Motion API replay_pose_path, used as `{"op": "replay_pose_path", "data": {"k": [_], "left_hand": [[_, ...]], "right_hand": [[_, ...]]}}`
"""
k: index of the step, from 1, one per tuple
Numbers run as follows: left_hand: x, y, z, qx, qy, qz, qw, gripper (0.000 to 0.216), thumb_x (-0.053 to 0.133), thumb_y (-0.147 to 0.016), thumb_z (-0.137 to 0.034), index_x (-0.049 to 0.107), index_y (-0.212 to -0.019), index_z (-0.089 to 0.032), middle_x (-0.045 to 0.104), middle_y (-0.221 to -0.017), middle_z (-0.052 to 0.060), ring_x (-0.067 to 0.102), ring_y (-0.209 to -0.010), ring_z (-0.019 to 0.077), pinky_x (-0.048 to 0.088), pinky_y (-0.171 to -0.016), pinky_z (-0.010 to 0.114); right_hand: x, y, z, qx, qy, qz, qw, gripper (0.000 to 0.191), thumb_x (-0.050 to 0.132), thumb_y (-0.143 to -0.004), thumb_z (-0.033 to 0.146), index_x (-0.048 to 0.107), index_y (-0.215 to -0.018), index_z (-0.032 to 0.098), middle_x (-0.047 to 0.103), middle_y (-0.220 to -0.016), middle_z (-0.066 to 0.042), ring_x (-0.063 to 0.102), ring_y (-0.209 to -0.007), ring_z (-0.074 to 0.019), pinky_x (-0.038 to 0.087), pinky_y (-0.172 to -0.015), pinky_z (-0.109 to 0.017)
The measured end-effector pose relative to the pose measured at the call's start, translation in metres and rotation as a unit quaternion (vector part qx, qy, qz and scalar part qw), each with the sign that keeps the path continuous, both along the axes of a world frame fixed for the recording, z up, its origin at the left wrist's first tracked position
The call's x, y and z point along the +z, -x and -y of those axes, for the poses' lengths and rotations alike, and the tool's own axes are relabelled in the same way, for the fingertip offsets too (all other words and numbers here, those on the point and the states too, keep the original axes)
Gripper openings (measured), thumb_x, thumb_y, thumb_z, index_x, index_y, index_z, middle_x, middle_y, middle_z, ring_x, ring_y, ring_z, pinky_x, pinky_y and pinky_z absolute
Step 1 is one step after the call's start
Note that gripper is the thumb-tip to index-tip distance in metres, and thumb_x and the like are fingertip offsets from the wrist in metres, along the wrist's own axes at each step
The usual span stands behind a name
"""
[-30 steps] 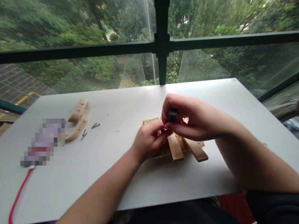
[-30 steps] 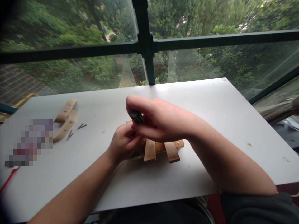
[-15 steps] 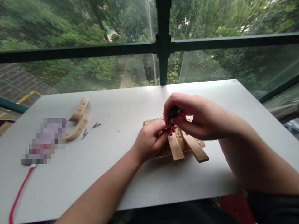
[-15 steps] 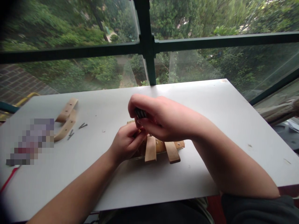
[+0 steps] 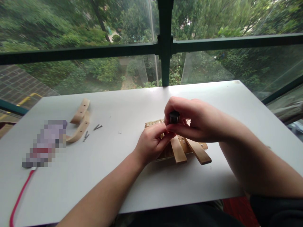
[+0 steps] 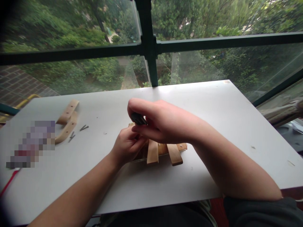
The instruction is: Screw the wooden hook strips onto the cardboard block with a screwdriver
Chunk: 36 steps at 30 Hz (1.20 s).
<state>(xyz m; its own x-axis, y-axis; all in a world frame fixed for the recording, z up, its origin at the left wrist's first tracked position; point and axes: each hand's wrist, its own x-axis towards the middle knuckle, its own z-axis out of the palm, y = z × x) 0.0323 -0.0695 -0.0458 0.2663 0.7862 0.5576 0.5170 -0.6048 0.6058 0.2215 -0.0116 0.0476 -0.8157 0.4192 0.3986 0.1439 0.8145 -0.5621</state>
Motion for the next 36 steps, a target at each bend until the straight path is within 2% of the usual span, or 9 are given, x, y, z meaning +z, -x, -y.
{"op": "replay_pose_path", "data": {"k": [4,7,9,11,17,22,27,33,36], "left_hand": [[0.0010,0.0006,-0.0005,-0.013,0.017,-0.001,1.000,0.014,0.058,-0.093,-0.023,0.067,-0.084,-0.017,0.066,-0.074,0.002,0.058,-0.067,0.0135,0.048,-0.065,0.025],[0.0033,0.0003,-0.0004,-0.010,0.020,-0.005,1.000,0.014,0.058,-0.093,-0.021,0.071,-0.089,-0.018,0.069,-0.080,0.003,0.061,-0.072,0.0149,0.050,-0.068,0.026],[0.0047,-0.0004,-0.0001,-0.014,0.017,-0.006,1.000,0.015,0.057,-0.093,-0.020,0.072,-0.092,-0.018,0.071,-0.083,0.003,0.063,-0.076,0.0154,0.052,-0.071,0.026],[0.0053,-0.0011,0.0000,-0.022,0.018,-0.003,1.000,0.017,0.056,-0.094,-0.018,0.072,-0.094,-0.019,0.072,-0.085,0.004,0.064,-0.078,0.0153,0.052,-0.073,0.026],[0.0046,-0.0013,-0.0004,-0.029,0.020,-0.004,0.999,0.017,0.054,-0.094,-0.015,0.071,-0.095,-0.019,0.073,-0.086,0.003,0.066,-0.079,0.0147,0.053,-0.075,0.026],[0.0034,-0.0005,-0.0005,-0.037,0.016,-0.009,0.999,0.016,0.055,-0.093,-0.015,0.070,-0.093,-0.018,0.073,-0.088,0.003,0.067,-0.081,0.0158,0.053,-0.077,0.028],[0.0018,-0.0010,0.0004,-0.020,0.030,0.002,0.999,0.012,0.058,-0.094,-0.022,0.070,-0.097,-0.020,0.072,-0.082,0.001,0.064,-0.071,0.0136,0.051,-0.069,0.025],[0.0010,0.0000,-0.0004,-0.024,0.025,0.017,0.999,0.016,0.056,-0.095,-0.027,0.067,-0.088,-0.018,0.071,-0.081,0.003,0.063,-0.073,0.0144,0.050,-0.068,0.025],[0.0010,0.0001,-0.0010,-0.028,0.033,0.021,0.999,0.015,0.057,-0.095,-0.027,0.068,-0.091,-0.017,0.072,-0.084,0.004,0.065,-0.075,0.0157,0.051,-0.069,0.027]], "right_hand": [[0.0022,-0.0026,0.0003,0.019,0.030,0.004,0.999,0.018,0.063,-0.084,0.013,0.055,-0.099,0.016,0.058,-0.079,0.002,0.047,-0.060,-0.0064,0.039,-0.054,-0.021],[0.0041,-0.0048,0.0009,0.066,0.072,-0.025,0.995,0.036,0.056,-0.081,0.005,0.053,-0.116,0.013,0.064,-0.096,-0.004,0.056,-0.072,-0.0091,0.045,-0.062,-0.023],[0.0046,-0.0052,0.0011,0.081,0.078,-0.038,0.993,0.042,0.051,-0.079,-0.002,0.053,-0.117,0.013,0.064,-0.103,-0.005,0.059,-0.082,-0.0109,0.048,-0.069,-0.024],[0.0045,-0.0050,0.0009,0.075,0.072,-0.035,0.994,0.038,0.048,-0.079,-0.003,0.055,-0.112,0.014,0.064,-0.101,-0.004,0.059,-0.085,-0.0111,0.048,-0.072,-0.024],[0.0025,-0.0041,-0.0015,0.033,0.041,-0.017,0.998,0.024,0.055,-0.083,0.004,0.054,-0.104,0.016,0.062,-0.093,-0.001,0.056,-0.078,-0.0102,0.045,-0.066,-0.023],[-0.0002,-0.0025,-0.0016,0.029,0.040,-0.019,0.999,0.022,0.058,-0.084,0.007,0.052,-0.103,0.017,0.061,-0.090,0.000,0.055,-0.075,-0.0102,0.043,-0.064,-0.023],[-0.0027,-0.0018,-0.0003,0.020,0.038,-0.013,0.999,0.022,0.060,-0.086,0.009,0.050,-0.103,0.019,0.061,-0.089,0.000,0.054,-0.073,-0.0098,0.042,-0.062,-0.023],[-0.0006,-0.0030,0.0021,0.030,0.028,0.002,0.999,0.020,0.063,-0.083,0.012,0.053,-0.100,0.018,0.059,-0.085,0.001,0.052,-0.070,-0.0093,0.043,-0.060,-0.022],[0.0034,-0.0048,0.0026,0.059,0.047,0.014,0.997,0.030,0.061,-0.080,0.009,0.055,-0.108,0.016,0.063,-0.090,-0.002,0.056,-0.073,-0.0117,0.045,-0.063,-0.025]]}}
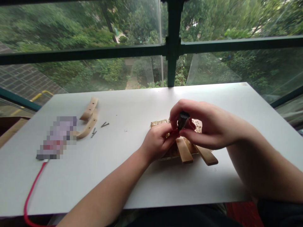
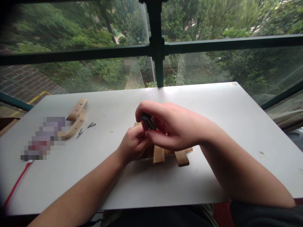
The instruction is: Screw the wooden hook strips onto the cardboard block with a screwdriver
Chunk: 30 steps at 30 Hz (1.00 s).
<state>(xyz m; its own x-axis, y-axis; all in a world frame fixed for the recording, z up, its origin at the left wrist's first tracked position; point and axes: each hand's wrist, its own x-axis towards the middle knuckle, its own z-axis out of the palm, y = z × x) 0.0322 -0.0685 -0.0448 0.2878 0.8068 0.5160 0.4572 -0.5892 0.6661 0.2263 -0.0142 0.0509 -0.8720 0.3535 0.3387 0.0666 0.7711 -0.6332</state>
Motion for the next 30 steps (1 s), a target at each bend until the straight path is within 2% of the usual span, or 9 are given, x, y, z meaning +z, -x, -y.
{"op": "replay_pose_path", "data": {"k": [2,9,17,23,27,30], "left_hand": [[0.0004,-0.0003,0.0000,0.002,0.004,0.002,1.000,0.016,0.057,-0.095,-0.027,0.069,-0.091,-0.018,0.072,-0.082,0.003,0.066,-0.074,0.0160,0.052,-0.069,0.027],[0.0026,-0.0007,0.0017,0.001,0.019,-0.015,1.000,0.017,0.056,-0.095,-0.026,0.071,-0.094,-0.019,0.074,-0.083,0.003,0.067,-0.075,0.0159,0.053,-0.071,0.027],[-0.0013,-0.0005,0.0002,0.015,-0.010,0.001,1.000,0.011,0.062,-0.093,-0.028,0.065,-0.097,-0.018,0.070,-0.083,0.001,0.062,-0.074,0.0133,0.048,-0.069,0.024],[0.0016,-0.0016,-0.0006,-0.005,-0.011,0.009,1.000,0.010,0.058,-0.095,-0.024,0.064,-0.090,-0.017,0.070,-0.086,0.003,0.062,-0.079,0.0145,0.050,-0.073,0.025],[0.0033,-0.0013,0.0005,-0.006,0.006,-0.011,1.000,0.013,0.054,-0.096,-0.023,0.066,-0.095,-0.017,0.070,-0.091,0.004,0.063,-0.081,0.0157,0.050,-0.073,0.027],[0.0029,-0.0009,0.0001,-0.005,-0.010,-0.020,1.000,0.012,0.055,-0.095,-0.021,0.066,-0.095,-0.017,0.069,-0.087,0.003,0.061,-0.076,0.0145,0.049,-0.069,0.025]], "right_hand": [[0.0012,-0.0008,-0.0006,0.004,0.006,0.004,1.000,0.035,0.058,-0.078,0.006,0.055,-0.112,0.016,0.064,-0.093,-0.003,0.058,-0.076,-0.0132,0.046,-0.065,-0.027],[-0.0013,0.0002,-0.0037,-0.016,0.004,0.013,1.000,0.023,0.058,-0.082,0.008,0.056,-0.102,0.018,0.066,-0.090,-0.002,0.059,-0.076,-0.0137,0.046,-0.066,-0.027],[-0.0020,0.0012,-0.0044,-0.032,-0.010,0.008,0.999,0.020,0.059,-0.081,0.008,0.055,-0.099,0.017,0.066,-0.086,-0.002,0.058,-0.072,-0.0133,0.047,-0.064,-0.027],[-0.0008,0.0000,-0.0020,-0.037,-0.006,0.017,0.999,0.022,0.059,-0.079,0.007,0.055,-0.098,0.017,0.067,-0.086,-0.003,0.060,-0.072,-0.0139,0.048,-0.065,-0.027],[0.0020,-0.0023,-0.0024,-0.007,0.015,0.010,1.000,0.033,0.061,-0.078,0.008,0.054,-0.110,0.015,0.066,-0.091,-0.004,0.059,-0.072,-0.0126,0.046,-0.061,-0.025],[0.0028,-0.0028,-0.0043,0.005,0.007,0.000,1.000,0.037,0.057,-0.080,0.006,0.054,-0.117,0.015,0.066,-0.095,-0.004,0.060,-0.076,-0.0128,0.046,-0.063,-0.025]]}}
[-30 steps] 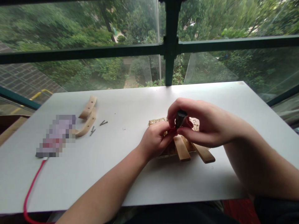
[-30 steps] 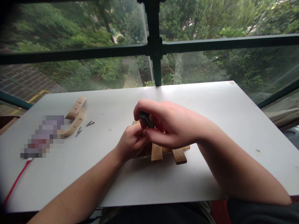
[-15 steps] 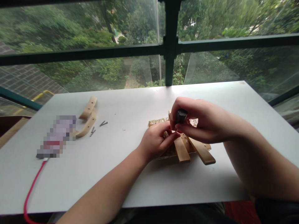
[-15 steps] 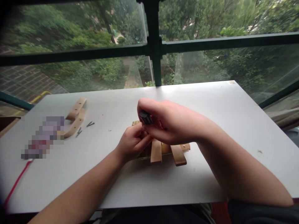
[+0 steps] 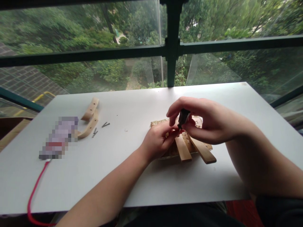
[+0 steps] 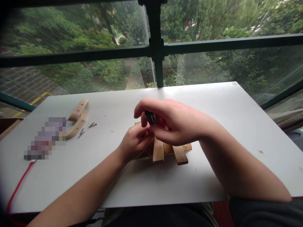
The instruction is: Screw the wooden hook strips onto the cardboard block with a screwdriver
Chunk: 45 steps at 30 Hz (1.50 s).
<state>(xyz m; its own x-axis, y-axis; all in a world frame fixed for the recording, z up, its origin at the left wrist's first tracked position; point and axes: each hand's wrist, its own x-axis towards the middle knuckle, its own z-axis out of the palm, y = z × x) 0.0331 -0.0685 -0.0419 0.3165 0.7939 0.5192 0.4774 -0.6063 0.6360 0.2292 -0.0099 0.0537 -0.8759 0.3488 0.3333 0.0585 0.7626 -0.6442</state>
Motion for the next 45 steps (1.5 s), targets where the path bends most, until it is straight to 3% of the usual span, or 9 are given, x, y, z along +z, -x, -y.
{"op": "replay_pose_path", "data": {"k": [6,17,25,31,41,45], "left_hand": [[-0.003,0.000,-0.001,-0.012,-0.009,0.002,1.000,0.011,0.054,-0.095,-0.019,0.064,-0.091,-0.017,0.070,-0.089,0.003,0.062,-0.080,0.0141,0.048,-0.072,0.024],[-0.004,-0.001,0.001,0.014,-0.006,0.017,1.000,0.018,0.058,-0.095,-0.032,0.065,-0.096,-0.016,0.071,-0.085,0.003,0.063,-0.071,0.0125,0.049,-0.069,0.024],[-0.006,-0.001,0.001,0.010,-0.002,0.013,1.000,0.012,0.057,-0.094,-0.025,0.066,-0.098,-0.017,0.072,-0.088,0.003,0.066,-0.076,0.0141,0.050,-0.071,0.024],[-0.005,-0.001,0.001,0.007,0.019,-0.003,1.000,0.012,0.056,-0.093,-0.026,0.065,-0.096,-0.018,0.070,-0.085,0.002,0.065,-0.076,0.0161,0.050,-0.070,0.026],[-0.002,0.001,0.001,-0.017,0.014,-0.034,0.999,0.018,0.052,-0.094,-0.027,0.065,-0.103,-0.017,0.070,-0.089,0.005,0.064,-0.078,0.0176,0.051,-0.074,0.029],[0.006,0.003,-0.002,-0.026,0.013,-0.054,0.998,0.025,0.054,-0.096,-0.037,0.065,-0.104,-0.017,0.070,-0.089,0.005,0.065,-0.080,0.0183,0.051,-0.074,0.029]], "right_hand": [[-0.002,0.002,-0.002,-0.019,-0.019,0.006,1.000,0.017,0.058,-0.083,0.009,0.056,-0.098,0.016,0.063,-0.087,-0.001,0.057,-0.074,-0.0126,0.044,-0.061,-0.026],[-0.005,0.003,0.000,-0.037,-0.030,0.014,0.999,0.014,0.062,-0.084,0.014,0.057,-0.096,0.018,0.063,-0.084,-0.001,0.057,-0.069,-0.0127,0.046,-0.060,-0.027],[-0.001,-0.001,0.003,0.000,0.019,0.005,1.000,0.046,0.059,-0.078,0.002,0.055,-0.119,0.020,0.066,-0.102,-0.005,0.064,-0.084,-0.0176,0.053,-0.068,-0.029],[-0.007,-0.003,-0.001,-0.034,-0.008,0.033,0.999,0.027,0.060,-0.084,0.008,0.057,-0.106,0.022,0.064,-0.092,-0.003,0.062,-0.078,-0.0167,0.050,-0.064,-0.029],[-0.011,-0.003,0.000,-0.059,-0.003,0.045,0.997,0.018,0.063,-0.086,0.018,0.054,-0.101,0.022,0.063,-0.085,0.000,0.059,-0.069,-0.0141,0.048,-0.060,-0.027],[-0.012,-0.002,-0.001,-0.059,-0.007,0.040,0.997,0.016,0.064,-0.088,0.021,0.053,-0.099,0.021,0.063,-0.084,0.000,0.058,-0.070,-0.0137,0.046,-0.060,-0.026]]}}
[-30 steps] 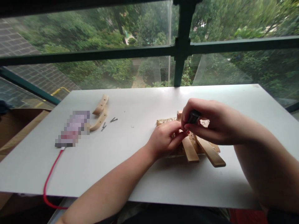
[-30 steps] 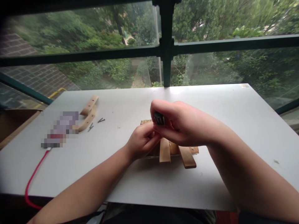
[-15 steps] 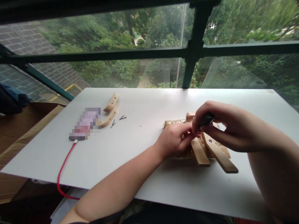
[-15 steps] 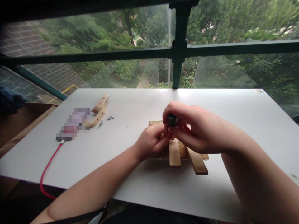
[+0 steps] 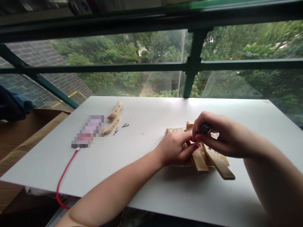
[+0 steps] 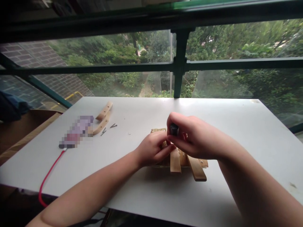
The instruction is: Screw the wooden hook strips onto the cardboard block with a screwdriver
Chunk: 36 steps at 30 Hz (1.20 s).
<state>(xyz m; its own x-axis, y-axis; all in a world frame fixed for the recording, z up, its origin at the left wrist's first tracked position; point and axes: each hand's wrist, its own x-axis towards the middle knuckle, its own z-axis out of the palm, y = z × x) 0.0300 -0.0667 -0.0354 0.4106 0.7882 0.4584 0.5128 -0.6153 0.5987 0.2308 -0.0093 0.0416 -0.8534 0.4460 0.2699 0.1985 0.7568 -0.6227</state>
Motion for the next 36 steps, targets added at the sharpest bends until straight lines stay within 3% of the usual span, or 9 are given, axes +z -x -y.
{"op": "replay_pose_path", "data": {"k": [8,14,18,29,36], "left_hand": [[-0.005,-0.001,-0.006,-0.009,-0.023,0.025,0.999,0.027,0.052,-0.098,-0.038,0.067,-0.091,-0.017,0.070,-0.081,0.005,0.064,-0.074,0.0170,0.050,-0.069,0.028],[-0.009,-0.002,-0.004,-0.004,-0.057,0.049,0.997,0.024,0.055,-0.096,-0.034,0.068,-0.087,-0.017,0.071,-0.080,0.005,0.064,-0.072,0.0158,0.049,-0.068,0.026],[-0.006,-0.002,-0.005,-0.009,-0.064,0.031,0.997,0.025,0.055,-0.096,-0.035,0.066,-0.082,-0.017,0.068,-0.071,0.002,0.061,-0.065,0.0141,0.048,-0.065,0.025],[-0.007,0.000,-0.010,-0.078,-0.034,0.018,0.996,0.021,0.049,-0.096,-0.029,0.066,-0.094,-0.016,0.074,-0.093,0.009,0.070,-0.084,0.0194,0.055,-0.076,0.030],[-0.008,-0.001,-0.007,-0.040,-0.044,0.054,0.997,0.022,0.054,-0.096,-0.036,0.064,-0.092,-0.017,0.070,-0.082,0.006,0.064,-0.075,0.0169,0.052,-0.071,0.029]], "right_hand": [[0.004,0.002,0.003,0.006,0.006,-0.008,1.000,0.017,0.065,-0.085,0.019,0.053,-0.097,0.020,0.064,-0.084,-0.002,0.057,-0.070,-0.0142,0.044,-0.061,-0.027],[0.013,-0.001,0.010,0.059,0.025,-0.015,0.998,0.045,0.058,-0.075,0.002,0.053,-0.116,0.020,0.067,-0.097,-0.004,0.061,-0.076,-0.0158,0.046,-0.064,-0.028],[0.015,-0.002,0.010,0.043,0.003,-0.004,0.999,0.035,0.057,-0.077,0.003,0.056,-0.107,0.021,0.066,-0.088,-0.001,0.061,-0.072,-0.0147,0.046,-0.064,-0.027],[0.010,-0.007,0.008,-0.013,-0.020,0.028,0.999,0.018,0.062,-0.088,0.018,0.057,-0.104,0.024,0.066,-0.084,0.002,0.060,-0.070,-0.0123,0.046,-0.058,-0.024],[0.009,-0.001,0.011,-0.015,-0.027,0.017,0.999,0.013,0.062,-0.088,0.019,0.055,-0.099,0.022,0.064,-0.082,0.000,0.058,-0.067,-0.0126,0.043,-0.056,-0.025]]}}
